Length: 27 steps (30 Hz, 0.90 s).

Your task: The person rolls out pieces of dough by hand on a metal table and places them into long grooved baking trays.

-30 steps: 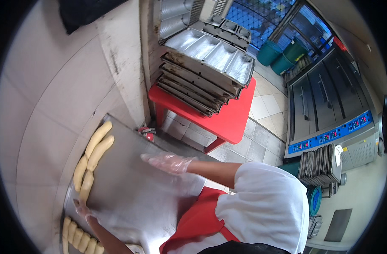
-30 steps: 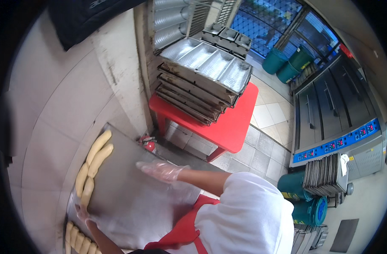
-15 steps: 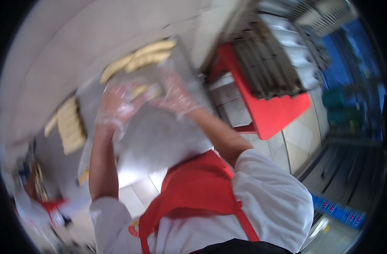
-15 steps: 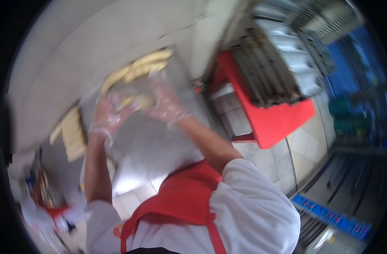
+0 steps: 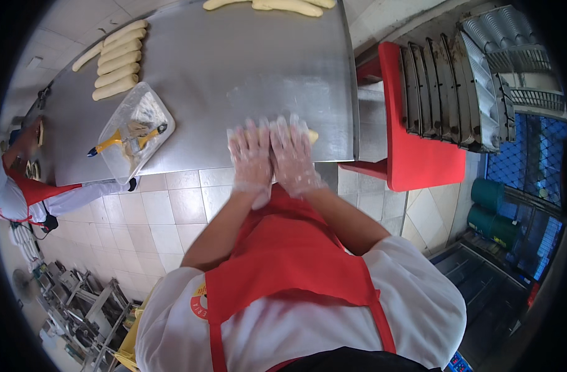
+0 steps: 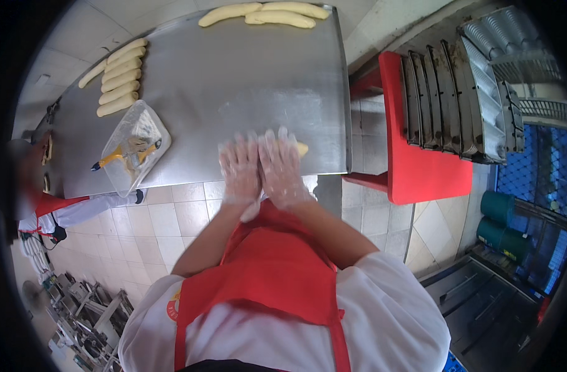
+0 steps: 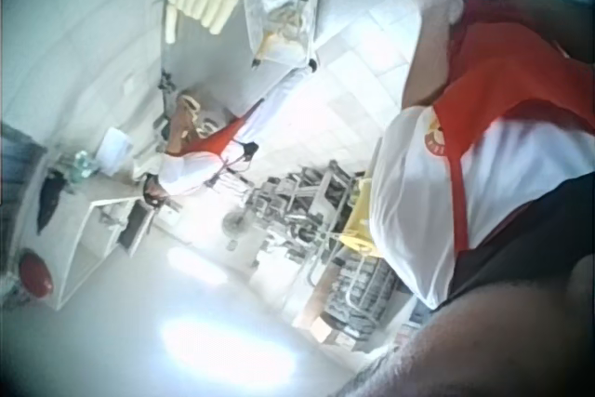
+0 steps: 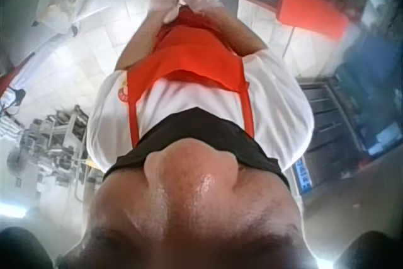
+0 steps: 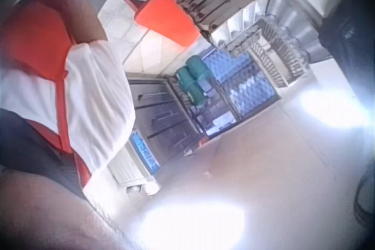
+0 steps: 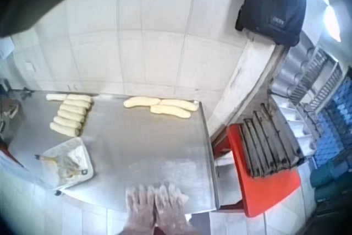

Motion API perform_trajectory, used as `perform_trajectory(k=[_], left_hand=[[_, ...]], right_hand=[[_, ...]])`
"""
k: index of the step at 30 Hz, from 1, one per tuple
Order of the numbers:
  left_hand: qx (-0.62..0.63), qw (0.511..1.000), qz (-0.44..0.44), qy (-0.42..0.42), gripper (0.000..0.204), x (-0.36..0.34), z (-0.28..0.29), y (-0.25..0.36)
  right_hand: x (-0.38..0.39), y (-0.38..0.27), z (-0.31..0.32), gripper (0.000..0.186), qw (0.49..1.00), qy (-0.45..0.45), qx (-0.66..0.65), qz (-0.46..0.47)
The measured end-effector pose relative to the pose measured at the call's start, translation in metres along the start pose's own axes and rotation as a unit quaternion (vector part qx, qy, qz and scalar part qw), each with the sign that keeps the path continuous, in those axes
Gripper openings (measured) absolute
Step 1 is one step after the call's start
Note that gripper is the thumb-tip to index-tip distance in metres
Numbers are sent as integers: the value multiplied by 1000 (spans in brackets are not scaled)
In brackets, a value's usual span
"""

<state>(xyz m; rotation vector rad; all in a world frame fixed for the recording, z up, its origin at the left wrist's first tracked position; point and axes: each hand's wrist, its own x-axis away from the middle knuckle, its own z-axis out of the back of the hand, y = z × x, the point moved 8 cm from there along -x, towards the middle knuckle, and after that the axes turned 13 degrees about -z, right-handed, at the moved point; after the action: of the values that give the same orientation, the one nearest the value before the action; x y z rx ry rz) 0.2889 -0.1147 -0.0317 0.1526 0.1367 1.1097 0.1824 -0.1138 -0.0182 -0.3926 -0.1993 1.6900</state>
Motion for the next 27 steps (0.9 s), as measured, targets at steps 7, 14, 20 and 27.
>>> perform_trajectory(k=[7,14,20,27], left_hand=[[-95,989,30,106,72,-160,24,-97],[-1,996,-46,-80,74,18,7,-48],[819,472,231,232,66,64,-40,-120],[645,683,236,248,59,60,-16,-132]], right_hand=[[-201,30,3,63,989,123,63,-45],[-50,21,-6,53,994,-51,-7,95],[-92,-70,-27,55,975,-202,77,38],[-60,-34,-18,86,983,-39,58,169]])
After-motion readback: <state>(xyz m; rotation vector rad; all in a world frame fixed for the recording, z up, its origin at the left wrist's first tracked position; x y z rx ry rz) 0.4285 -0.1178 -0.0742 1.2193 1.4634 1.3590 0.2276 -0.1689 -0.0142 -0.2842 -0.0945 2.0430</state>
